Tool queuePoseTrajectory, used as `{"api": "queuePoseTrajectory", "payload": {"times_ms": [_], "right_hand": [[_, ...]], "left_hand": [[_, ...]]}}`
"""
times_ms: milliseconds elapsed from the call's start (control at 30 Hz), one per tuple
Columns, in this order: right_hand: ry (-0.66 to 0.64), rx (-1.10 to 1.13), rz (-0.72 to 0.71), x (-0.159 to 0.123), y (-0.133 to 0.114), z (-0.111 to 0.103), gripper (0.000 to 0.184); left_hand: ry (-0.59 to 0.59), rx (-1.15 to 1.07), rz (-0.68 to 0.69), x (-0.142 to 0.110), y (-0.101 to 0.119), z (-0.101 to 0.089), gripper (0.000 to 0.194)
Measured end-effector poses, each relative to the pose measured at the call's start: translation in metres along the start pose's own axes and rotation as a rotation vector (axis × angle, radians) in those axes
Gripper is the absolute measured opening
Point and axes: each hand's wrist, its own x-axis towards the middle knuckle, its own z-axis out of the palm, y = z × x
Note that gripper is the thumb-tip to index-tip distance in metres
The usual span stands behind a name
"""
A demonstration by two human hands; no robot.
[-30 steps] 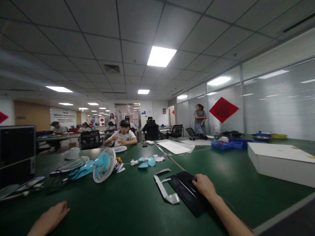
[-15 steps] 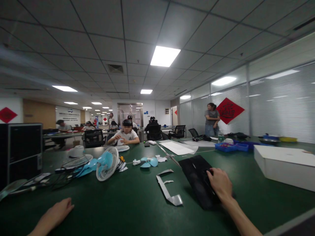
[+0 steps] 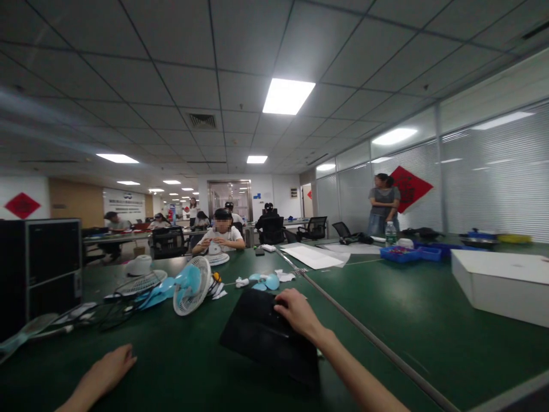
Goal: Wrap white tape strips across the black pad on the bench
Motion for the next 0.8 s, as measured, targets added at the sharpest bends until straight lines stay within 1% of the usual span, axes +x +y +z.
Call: {"api": "queuePoseTrajectory", "payload": {"times_ms": [133,200,267,367,467,567,667,800], "right_hand": [[-0.157,0.019,-0.118,0.008,-0.039,0.052,0.020],[-0.210,0.017,-0.153,0.012,-0.052,0.071,0.020],[-0.250,0.014,-0.186,0.017,-0.063,0.084,0.021],[-0.304,0.013,-0.235,0.023,-0.073,0.098,0.023],[-0.352,0.031,-0.284,0.029,-0.078,0.112,0.025],[-0.379,0.039,-0.311,0.032,-0.078,0.128,0.026],[-0.395,0.031,-0.297,0.031,-0.078,0.139,0.026],[-0.403,0.010,-0.270,0.027,-0.082,0.142,0.027]], "left_hand": [[-0.013,-0.021,0.009,-0.001,0.000,-0.003,0.022],[-0.012,-0.020,0.019,0.000,0.000,-0.004,0.020],[-0.005,-0.021,0.022,-0.001,0.001,-0.004,0.019],[-0.001,-0.042,0.015,0.000,0.004,-0.004,0.018],[0.032,-0.058,0.028,0.000,0.009,-0.004,0.019],[0.047,-0.113,0.124,-0.001,0.018,-0.002,0.023],[-0.006,-0.210,0.250,-0.006,0.032,-0.001,0.031],[-0.074,-0.289,0.375,-0.015,0.051,-0.001,0.042]]}}
